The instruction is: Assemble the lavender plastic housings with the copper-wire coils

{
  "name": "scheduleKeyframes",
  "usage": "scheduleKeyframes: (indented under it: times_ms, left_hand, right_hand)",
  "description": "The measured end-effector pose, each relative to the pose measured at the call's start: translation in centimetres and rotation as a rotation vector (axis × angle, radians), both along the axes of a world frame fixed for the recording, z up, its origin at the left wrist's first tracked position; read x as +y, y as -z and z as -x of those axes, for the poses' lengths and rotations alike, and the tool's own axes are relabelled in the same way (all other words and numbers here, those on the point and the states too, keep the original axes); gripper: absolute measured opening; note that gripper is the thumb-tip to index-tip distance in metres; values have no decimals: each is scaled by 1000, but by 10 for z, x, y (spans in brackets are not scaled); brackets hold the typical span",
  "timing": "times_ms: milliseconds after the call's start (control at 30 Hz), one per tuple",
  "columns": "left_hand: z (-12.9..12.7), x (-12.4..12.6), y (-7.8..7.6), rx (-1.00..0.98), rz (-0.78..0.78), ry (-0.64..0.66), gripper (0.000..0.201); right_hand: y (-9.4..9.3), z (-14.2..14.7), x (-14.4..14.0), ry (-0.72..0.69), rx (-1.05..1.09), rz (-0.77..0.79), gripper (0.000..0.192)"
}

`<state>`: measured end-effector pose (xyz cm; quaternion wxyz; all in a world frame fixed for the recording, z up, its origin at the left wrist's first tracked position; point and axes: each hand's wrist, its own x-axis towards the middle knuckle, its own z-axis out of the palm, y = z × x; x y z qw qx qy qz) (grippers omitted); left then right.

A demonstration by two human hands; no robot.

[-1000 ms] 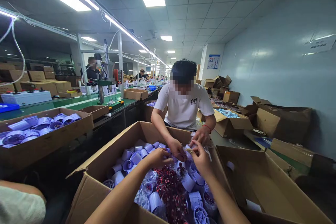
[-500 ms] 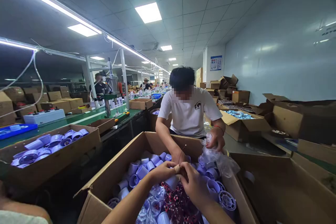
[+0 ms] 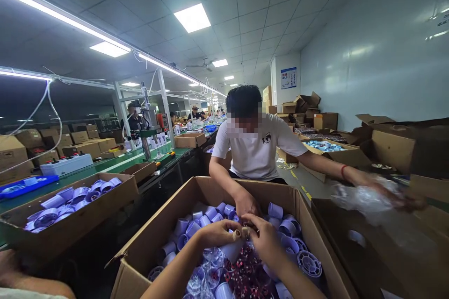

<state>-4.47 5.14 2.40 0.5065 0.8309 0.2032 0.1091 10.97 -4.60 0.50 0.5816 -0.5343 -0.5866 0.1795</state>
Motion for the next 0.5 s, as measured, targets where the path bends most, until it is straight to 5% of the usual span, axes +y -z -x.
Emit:
scheduleKeyframes:
  times_ms: [100, 167, 300, 500]
  left_hand:
    - [6, 7, -2, -5, 23, 18, 63]
    - [8, 12, -1, -7, -8, -87, 77]
    - [9, 19, 1, -194, -359, -389, 83]
    - [8, 14, -7, -309, -571, -481, 76]
  right_hand:
    - [-3, -13, 0, 23, 252, 15, 23]
    - [-10, -21, -4, -55, 452, 59, 33]
    - [-28, -29, -18, -287, 843, 79, 43]
    - [-28, -24, -29, -501, 881, 97, 40]
